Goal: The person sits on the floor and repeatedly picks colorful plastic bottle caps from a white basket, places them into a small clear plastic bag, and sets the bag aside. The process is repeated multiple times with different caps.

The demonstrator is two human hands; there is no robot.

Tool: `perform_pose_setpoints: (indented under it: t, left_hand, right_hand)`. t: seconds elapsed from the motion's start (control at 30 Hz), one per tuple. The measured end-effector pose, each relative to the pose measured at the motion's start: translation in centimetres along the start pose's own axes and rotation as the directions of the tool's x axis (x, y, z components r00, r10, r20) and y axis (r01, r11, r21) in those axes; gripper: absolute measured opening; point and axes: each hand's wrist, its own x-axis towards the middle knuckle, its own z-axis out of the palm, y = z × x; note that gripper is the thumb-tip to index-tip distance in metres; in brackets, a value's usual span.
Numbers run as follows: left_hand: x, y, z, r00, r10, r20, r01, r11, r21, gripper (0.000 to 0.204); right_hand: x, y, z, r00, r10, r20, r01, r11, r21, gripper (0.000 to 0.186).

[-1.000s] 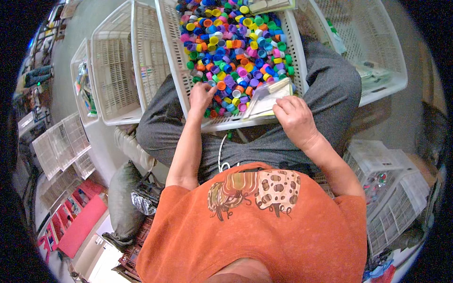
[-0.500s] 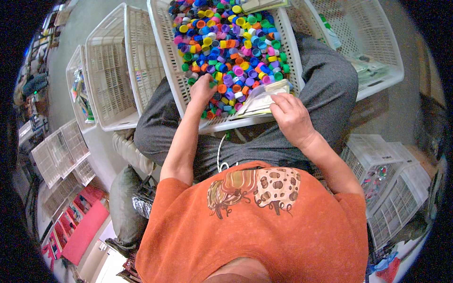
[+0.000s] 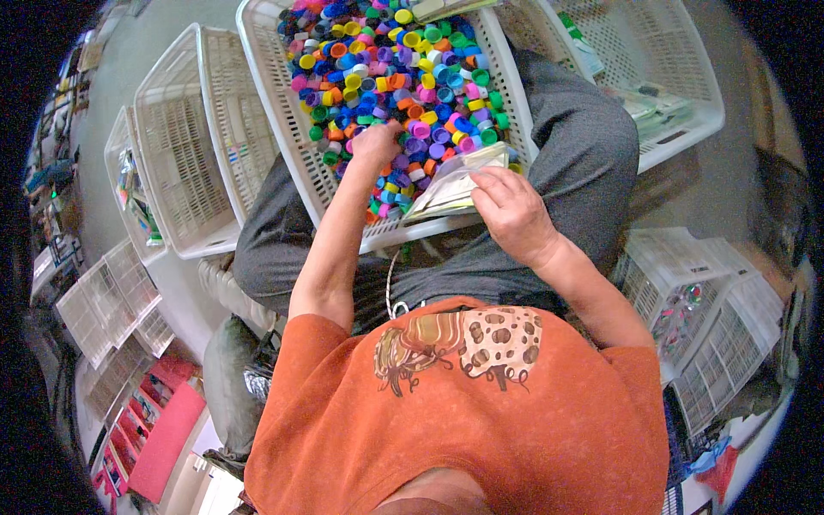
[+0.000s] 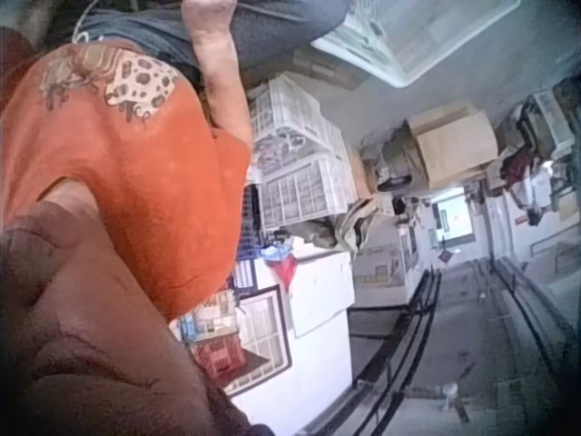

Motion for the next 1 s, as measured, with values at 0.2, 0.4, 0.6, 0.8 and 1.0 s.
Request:
perform_pose_setpoints:
  t: [0.2, 0.4, 0.6, 0.8, 1.0]
  left_hand:
    - [-2.0, 0.5, 1.6, 0.99, -0.1, -0.096, 0.08, 0.978, -0.193, 0.045]
    - [-1.8, 2.4, 1.6, 0.987, -0.087, -0.134, 0.043, 0.952, -0.303, 0.049]
    - [-1.6, 1.9, 2.2, 0.96, -0.234, -0.156, 0.168, 0.923, -0.348, 0.035]
    - [-7.9, 1.0, -4.0, 0.889, -0.31, -0.337, -0.017, 0.714, -0.7, 0.029]
    - [-18.2, 7.9, -9.9, 0.82, -0.045, -0.57, -0.361, 0.732, -0.578, 0.017]
  right_hand:
    - [0.3, 0.1, 0.2, 1.0, 0.001, -0.01, -0.001, 1.0, 0.007, 0.018]
    - [0.0, -0.1, -0.1, 1.0, -0.016, -0.016, 0.015, 1.0, -0.025, 0.018]
    - [-0.4, -1.0, -0.1, 1.0, -0.022, -0.009, 0.022, 0.999, -0.03, 0.018]
    - [-0.4, -0.9, 0.2, 0.999, -0.03, 0.013, 0.031, 0.998, -0.049, 0.017]
    - [0.3, -1.5, 0.5, 0.995, -0.095, 0.015, 0.096, 0.993, -0.063, 0.015]
